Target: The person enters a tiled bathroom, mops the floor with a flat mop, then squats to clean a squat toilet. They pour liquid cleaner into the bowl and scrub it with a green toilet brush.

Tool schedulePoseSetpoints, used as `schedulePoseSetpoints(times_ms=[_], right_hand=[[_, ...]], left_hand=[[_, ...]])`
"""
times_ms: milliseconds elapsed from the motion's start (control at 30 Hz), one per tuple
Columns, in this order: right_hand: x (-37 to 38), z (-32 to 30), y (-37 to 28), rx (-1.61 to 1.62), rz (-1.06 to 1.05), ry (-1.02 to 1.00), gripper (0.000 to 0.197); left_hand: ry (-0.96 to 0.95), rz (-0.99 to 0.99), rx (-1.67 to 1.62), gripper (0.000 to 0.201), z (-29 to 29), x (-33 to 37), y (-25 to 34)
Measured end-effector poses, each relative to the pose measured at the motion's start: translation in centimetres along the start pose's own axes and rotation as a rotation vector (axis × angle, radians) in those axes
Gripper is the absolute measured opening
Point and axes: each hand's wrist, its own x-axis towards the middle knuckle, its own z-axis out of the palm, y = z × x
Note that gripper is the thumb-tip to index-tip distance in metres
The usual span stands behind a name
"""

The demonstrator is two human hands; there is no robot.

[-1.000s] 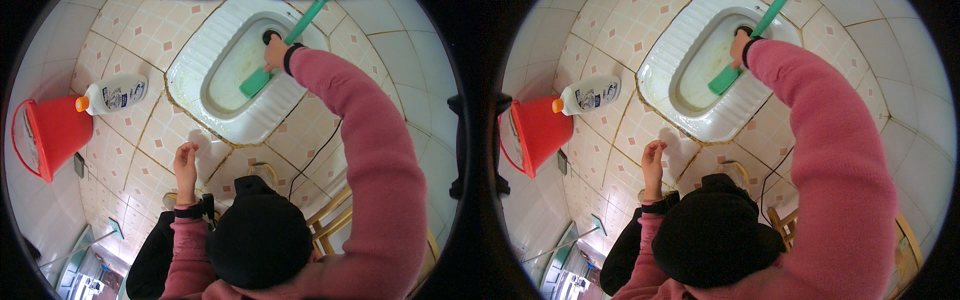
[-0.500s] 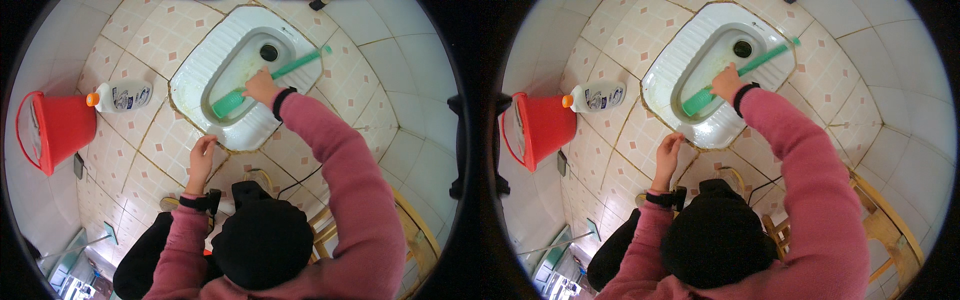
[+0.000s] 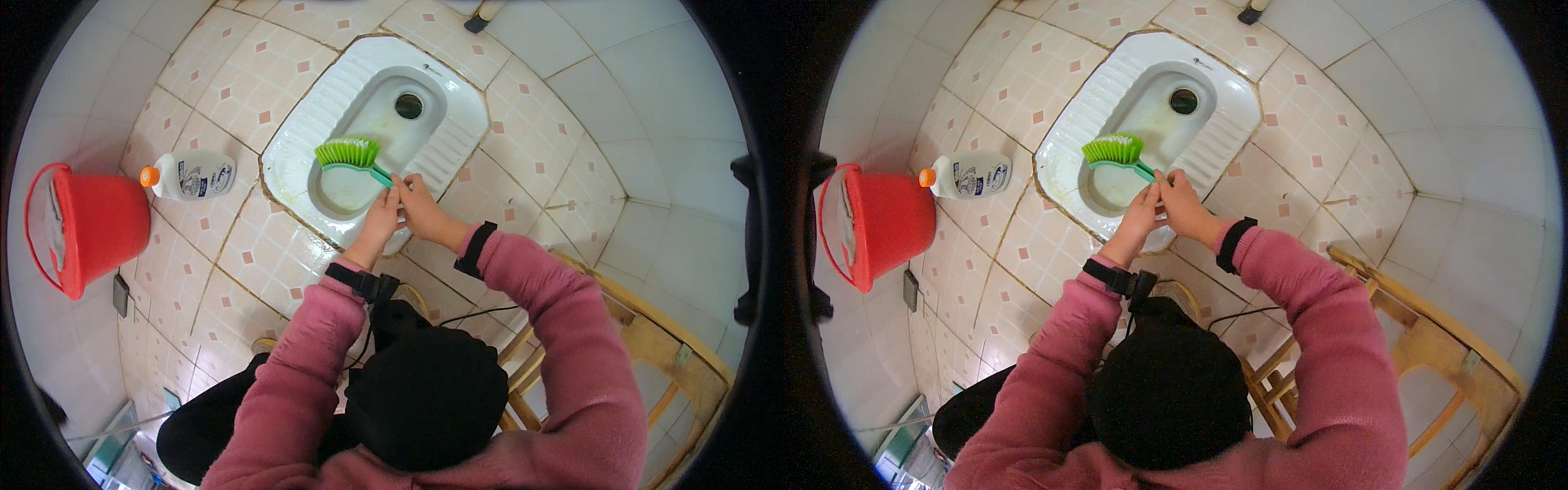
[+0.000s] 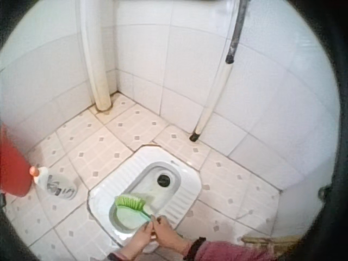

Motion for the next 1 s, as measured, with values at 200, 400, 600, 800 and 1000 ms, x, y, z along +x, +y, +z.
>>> schedulePoseSetpoints(times_ms=[200, 400, 600, 800, 1000], right_hand=[[0.1, -0.6, -0.2, 0.081, -0.134, -0.02, 0.072], [2.3, -1.3, -1.0, 0.284, 0.117, 0.025, 0.073], [5.1, -0.5, 0.6, 0.552, 0.087, -0.15, 0.056], [6.1, -0.2, 0.3, 0.769, 0.281, -0.09, 0.043], [8.2, 1.5, 0.2, 0.958, 0.391, -0.026, 0.047]], left_hand=[[0.073, -0.019, 0.044, 0.045, -1.3, 0.5, 1.0], [0.007, 0.009, 0.088, 0.049, -1.8, 0.3, 1.7], [-0.007, -0.059, 0.146, 0.054, -3.3, 0.4, 2.5], [-0.02, 0.088, 0.202, 0.056, -4.7, 0.1, 0.9], [0.108, 0.094, 0.606, 0.052, -6.9, -4.9, -2.6]])
